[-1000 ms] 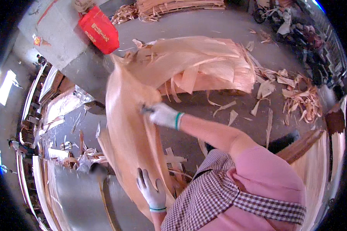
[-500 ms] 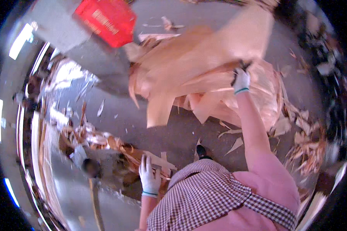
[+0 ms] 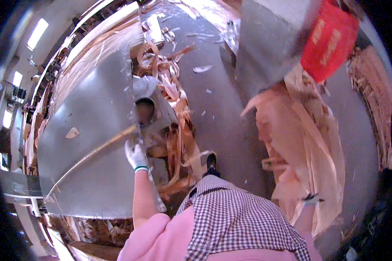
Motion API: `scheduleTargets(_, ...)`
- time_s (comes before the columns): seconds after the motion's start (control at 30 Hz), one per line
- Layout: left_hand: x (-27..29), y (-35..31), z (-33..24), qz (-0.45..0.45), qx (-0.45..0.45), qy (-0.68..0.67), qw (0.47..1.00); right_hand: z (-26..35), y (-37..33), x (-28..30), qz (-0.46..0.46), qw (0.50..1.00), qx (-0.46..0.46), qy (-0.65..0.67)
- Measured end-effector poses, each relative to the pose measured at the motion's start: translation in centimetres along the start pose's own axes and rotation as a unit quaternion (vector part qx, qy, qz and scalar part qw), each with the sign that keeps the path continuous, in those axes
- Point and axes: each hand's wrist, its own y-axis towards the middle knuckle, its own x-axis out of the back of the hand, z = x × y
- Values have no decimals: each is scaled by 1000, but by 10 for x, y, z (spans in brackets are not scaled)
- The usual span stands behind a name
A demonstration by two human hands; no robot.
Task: The person uses a utility knife to carefully peel thin sheets of wood veneer from a large stack. They lift the veneer sheets, separate them, and place them onto a nearby pile. The process involves repetitive cutting and peeling actions to remove the veneer layers.
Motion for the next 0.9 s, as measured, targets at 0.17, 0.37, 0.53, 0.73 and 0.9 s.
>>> scheduleTargets(0.17, 29, 110, 30, -255, 107, 332, 902, -135, -93, -127, 178, 925, -64, -328)
scheduleTargets(0.37, -16, 166, 12, -263, 266, 455, 808, -206, -177, -317, 386, 730, 3, -564)
scheduleTargets(0.53, -21, 216, 46, -311, 248, 455, 797, -221, -189, -509, 463, 742, 33, -484)
scheduleTargets(0.73, -5, 255, 66, -458, 273, -128, 837, -218, -376, -793, 551, 731, 85, -392)
scheduleTargets(0.9, -129, 309, 6, -549, 201, -59, 809, -169, -588, -972, 743, 614, 116, -238)
